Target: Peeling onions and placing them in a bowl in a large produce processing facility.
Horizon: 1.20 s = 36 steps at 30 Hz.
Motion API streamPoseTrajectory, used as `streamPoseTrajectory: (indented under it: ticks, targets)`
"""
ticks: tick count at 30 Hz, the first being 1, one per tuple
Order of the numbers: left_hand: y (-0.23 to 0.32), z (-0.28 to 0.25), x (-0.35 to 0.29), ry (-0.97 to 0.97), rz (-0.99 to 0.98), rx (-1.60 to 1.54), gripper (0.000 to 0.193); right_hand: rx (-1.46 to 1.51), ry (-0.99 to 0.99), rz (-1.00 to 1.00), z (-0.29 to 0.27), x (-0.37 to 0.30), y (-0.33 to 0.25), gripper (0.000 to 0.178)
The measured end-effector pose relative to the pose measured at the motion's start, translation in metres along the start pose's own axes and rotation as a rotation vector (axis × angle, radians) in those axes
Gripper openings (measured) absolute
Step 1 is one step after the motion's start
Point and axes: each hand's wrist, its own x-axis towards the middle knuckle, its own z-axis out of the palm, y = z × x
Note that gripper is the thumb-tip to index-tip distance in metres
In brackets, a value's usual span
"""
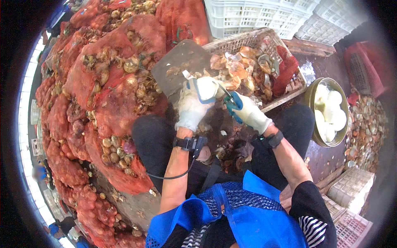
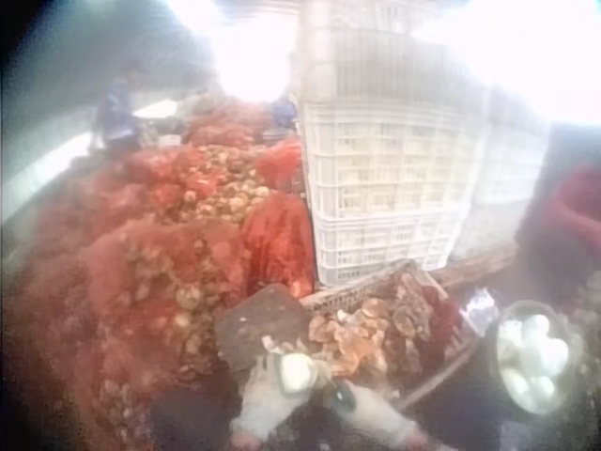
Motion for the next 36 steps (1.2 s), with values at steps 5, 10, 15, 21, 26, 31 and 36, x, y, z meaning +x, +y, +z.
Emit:
streamPoseTrajectory:
  ticks: [5,10,15,21,26,31,36]
  targets:
    - [-0.006,0.006,-0.004,0.012,0.045,0.046,0.09,0.057,-0.067,0.01,-0.003,-0.002,0.002,0.048]
    - [-0.012,0.009,-0.007,0.044,0.113,0.092,0.09,0.06,-0.201,-0.071,-0.014,0.016,-0.002,0.074]
    - [-0.013,0.006,-0.01,0.005,0.118,0.111,0.091,0.49,-0.288,0.158,-0.018,0.013,-0.007,0.067]
    - [-0.022,0.006,-0.013,0.019,0.184,0.048,0.095,0.77,-0.267,0.202,-0.013,0.018,0.004,0.067]
    - [-0.046,0.01,-0.014,0.062,0.134,-0.45,0.081,0.831,-0.187,0.263,-0.007,0.024,0.005,0.069]
    - [-0.059,0.017,-0.007,0.141,0.047,-0.731,0.079,0.445,0.14,0.286,-0.009,0.031,0.005,0.063]
    - [-0.04,0.028,-0.007,0.059,0.099,-0.913,0.08,0.614,0.201,0.118,-0.007,0.03,-0.015,0.044]
